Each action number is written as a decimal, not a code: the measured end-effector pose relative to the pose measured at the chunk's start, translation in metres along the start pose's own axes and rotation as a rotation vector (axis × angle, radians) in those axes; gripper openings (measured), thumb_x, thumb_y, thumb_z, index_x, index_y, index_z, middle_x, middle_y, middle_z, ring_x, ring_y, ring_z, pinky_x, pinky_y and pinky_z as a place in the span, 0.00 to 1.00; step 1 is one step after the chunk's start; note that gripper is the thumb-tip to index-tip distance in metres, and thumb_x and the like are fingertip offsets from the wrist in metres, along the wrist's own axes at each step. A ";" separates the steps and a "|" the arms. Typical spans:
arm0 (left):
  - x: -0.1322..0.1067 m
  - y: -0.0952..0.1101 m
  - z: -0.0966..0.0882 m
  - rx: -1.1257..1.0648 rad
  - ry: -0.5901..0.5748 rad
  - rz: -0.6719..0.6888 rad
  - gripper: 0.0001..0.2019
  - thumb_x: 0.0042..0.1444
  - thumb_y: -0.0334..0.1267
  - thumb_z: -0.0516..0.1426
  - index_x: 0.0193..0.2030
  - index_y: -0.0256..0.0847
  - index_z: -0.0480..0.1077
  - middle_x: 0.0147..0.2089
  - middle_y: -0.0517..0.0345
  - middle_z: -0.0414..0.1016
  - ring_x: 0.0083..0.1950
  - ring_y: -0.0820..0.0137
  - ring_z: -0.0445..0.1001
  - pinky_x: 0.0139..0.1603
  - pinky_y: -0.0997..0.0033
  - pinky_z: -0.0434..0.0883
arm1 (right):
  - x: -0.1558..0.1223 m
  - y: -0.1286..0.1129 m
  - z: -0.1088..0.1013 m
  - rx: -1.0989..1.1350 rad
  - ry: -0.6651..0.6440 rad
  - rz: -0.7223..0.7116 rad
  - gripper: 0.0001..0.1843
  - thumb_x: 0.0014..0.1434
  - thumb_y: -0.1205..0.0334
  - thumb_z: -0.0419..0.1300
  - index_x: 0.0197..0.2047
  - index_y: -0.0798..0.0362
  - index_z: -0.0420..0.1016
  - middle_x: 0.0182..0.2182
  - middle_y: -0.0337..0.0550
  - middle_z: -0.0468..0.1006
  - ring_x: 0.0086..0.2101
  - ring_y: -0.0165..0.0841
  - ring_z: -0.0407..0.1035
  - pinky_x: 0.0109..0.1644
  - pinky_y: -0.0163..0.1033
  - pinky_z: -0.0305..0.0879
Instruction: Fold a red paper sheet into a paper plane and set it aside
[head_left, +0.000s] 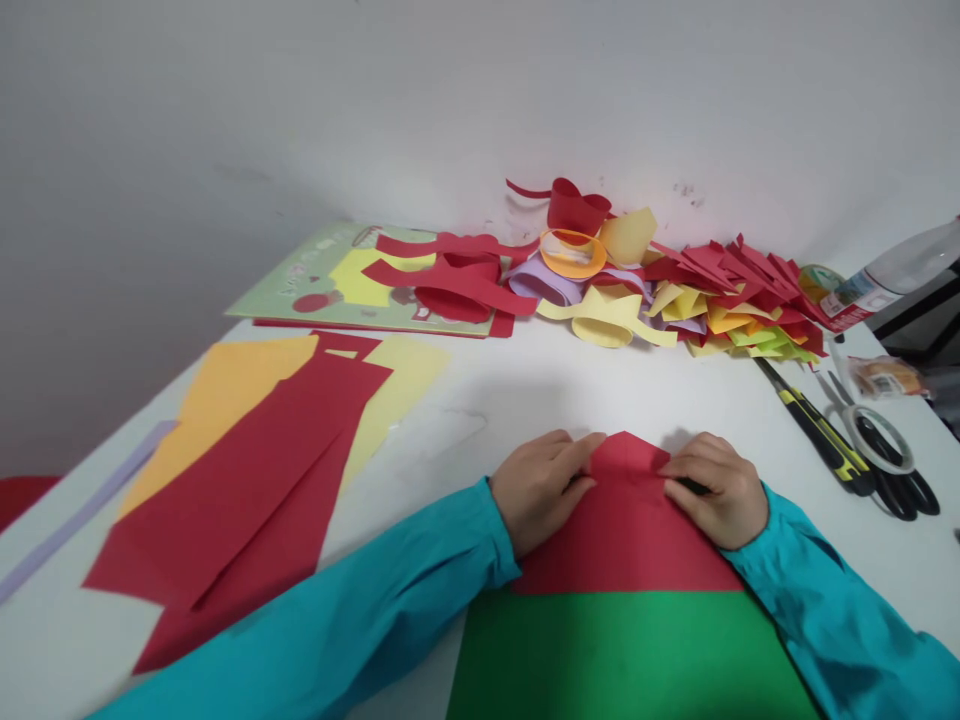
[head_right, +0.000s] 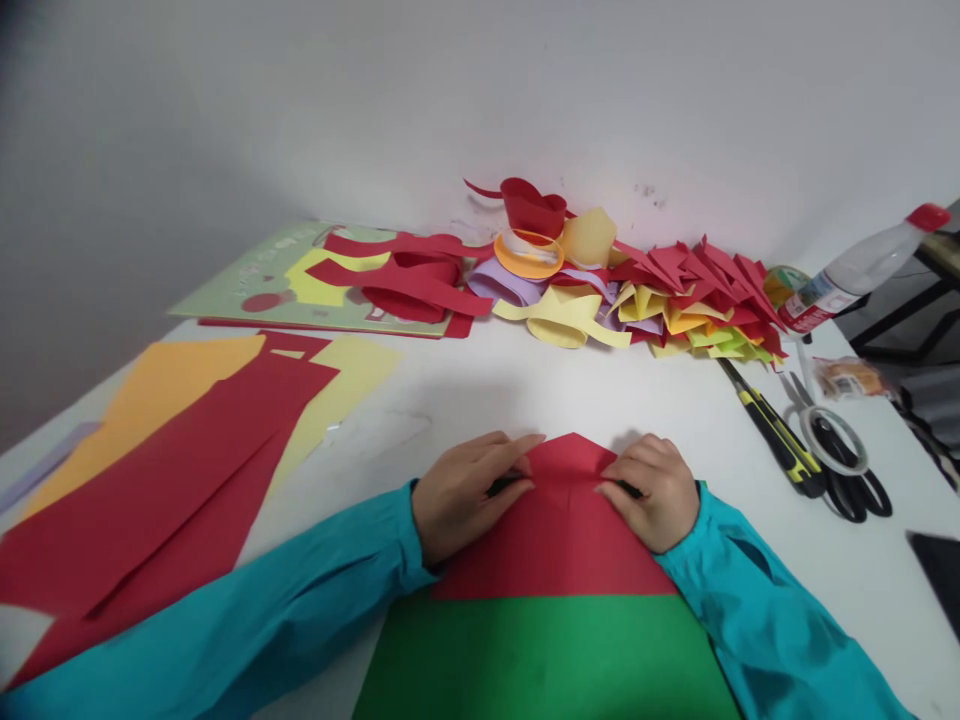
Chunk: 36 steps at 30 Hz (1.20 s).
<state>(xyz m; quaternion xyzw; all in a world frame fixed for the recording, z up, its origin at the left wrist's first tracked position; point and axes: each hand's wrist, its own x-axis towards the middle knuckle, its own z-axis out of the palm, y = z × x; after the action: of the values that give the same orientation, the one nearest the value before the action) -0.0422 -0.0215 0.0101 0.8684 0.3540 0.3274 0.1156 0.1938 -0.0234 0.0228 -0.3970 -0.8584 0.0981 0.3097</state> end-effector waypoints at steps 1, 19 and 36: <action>0.000 0.000 0.000 0.050 -0.008 0.028 0.15 0.58 0.32 0.48 0.52 0.35 0.61 0.30 0.54 0.73 0.32 0.68 0.70 0.32 0.69 0.71 | -0.001 0.001 -0.001 -0.023 0.002 -0.003 0.09 0.57 0.59 0.55 0.31 0.53 0.74 0.24 0.42 0.74 0.28 0.33 0.66 0.33 0.40 0.60; 0.000 0.002 -0.001 0.225 0.062 0.256 0.10 0.57 0.28 0.49 0.45 0.35 0.65 0.31 0.52 0.74 0.33 0.69 0.71 0.34 0.68 0.72 | -0.009 0.009 -0.002 -0.058 -0.036 0.022 0.12 0.56 0.53 0.55 0.31 0.53 0.71 0.25 0.43 0.72 0.29 0.33 0.63 0.34 0.39 0.58; 0.026 -0.007 -0.005 -0.161 -0.227 -0.517 0.10 0.48 0.36 0.57 0.39 0.40 0.69 0.27 0.63 0.77 0.27 0.70 0.74 0.28 0.72 0.69 | 0.008 0.006 0.006 -0.265 -0.194 0.256 0.12 0.59 0.57 0.52 0.27 0.53 0.69 0.32 0.42 0.67 0.34 0.35 0.57 0.36 0.41 0.51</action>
<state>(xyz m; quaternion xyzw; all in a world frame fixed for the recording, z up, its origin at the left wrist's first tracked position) -0.0349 0.0013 0.0234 0.7685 0.5211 0.2149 0.3027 0.1901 -0.0126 0.0196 -0.5288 -0.8321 0.0607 0.1558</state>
